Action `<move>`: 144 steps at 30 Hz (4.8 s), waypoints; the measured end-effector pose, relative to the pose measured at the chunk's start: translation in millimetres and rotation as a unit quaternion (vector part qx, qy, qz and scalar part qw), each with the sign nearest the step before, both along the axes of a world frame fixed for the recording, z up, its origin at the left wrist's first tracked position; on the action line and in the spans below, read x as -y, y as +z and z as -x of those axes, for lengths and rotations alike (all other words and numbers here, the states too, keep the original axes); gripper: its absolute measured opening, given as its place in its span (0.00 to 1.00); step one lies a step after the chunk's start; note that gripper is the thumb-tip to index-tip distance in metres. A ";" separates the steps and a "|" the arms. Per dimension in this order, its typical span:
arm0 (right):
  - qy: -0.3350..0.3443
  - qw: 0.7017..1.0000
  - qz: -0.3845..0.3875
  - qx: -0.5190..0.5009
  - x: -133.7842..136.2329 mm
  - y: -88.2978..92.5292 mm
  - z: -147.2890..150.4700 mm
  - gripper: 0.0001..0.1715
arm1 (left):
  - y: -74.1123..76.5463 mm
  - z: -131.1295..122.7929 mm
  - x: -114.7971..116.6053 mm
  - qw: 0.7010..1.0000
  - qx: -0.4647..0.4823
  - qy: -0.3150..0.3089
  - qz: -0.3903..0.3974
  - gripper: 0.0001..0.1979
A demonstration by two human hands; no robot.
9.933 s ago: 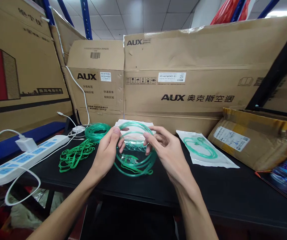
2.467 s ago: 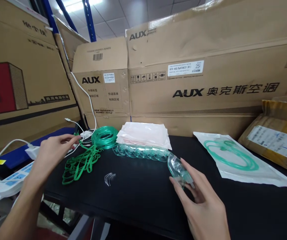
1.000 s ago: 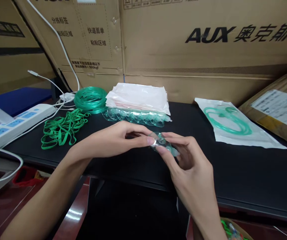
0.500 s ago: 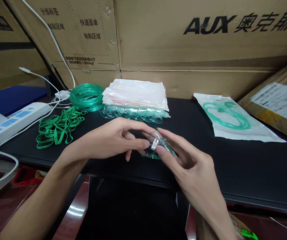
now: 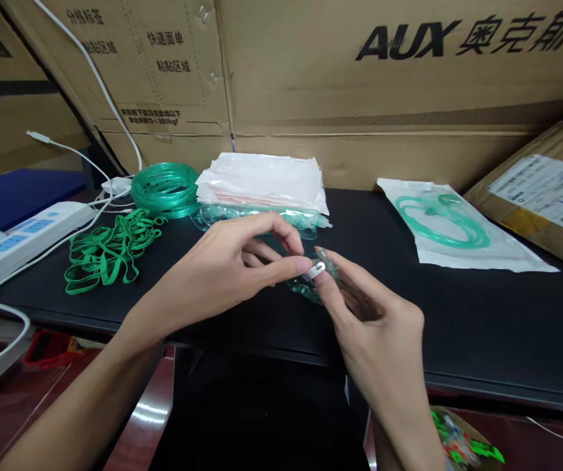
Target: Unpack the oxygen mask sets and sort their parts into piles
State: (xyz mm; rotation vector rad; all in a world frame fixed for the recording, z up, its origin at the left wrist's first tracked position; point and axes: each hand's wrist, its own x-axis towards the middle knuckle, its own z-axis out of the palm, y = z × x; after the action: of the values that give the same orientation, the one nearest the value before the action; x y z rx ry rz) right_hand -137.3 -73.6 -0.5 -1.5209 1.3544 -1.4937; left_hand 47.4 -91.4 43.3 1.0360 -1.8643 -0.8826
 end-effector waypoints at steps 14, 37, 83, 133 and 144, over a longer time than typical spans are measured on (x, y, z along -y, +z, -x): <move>-0.038 0.998 0.007 -0.045 -1.2 -0.3 -0.3 0.16 | -8.0 6.1 4.6 0.992 0.085 0.009 0.098 0.07; 0.108 0.989 -0.101 -0.009 2.4 3.1 17.6 0.18 | -2.9 -9.8 9.7 0.975 0.107 -0.138 0.135 0.16; 0.084 0.993 -0.014 -0.085 11.1 1.5 18.2 0.21 | -41.3 -115.1 -36.4 0.945 0.312 0.096 0.023 0.20; 0.220 0.811 0.118 -0.529 139.1 21.9 39.2 0.22 | -21.9 -26.8 103.6 0.929 0.291 0.019 0.227 0.14; 0.104 0.803 0.100 -0.578 143.0 50.9 59.7 0.25 | -15.3 -25.8 94.1 0.928 0.300 0.026 0.220 0.14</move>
State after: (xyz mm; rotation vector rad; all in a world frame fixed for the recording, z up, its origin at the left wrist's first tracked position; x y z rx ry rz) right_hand -197.0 -216.6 50.5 -2.8247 1.5243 -0.4566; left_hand 73.2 -185.5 28.1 1.1309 -2.3722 -0.0766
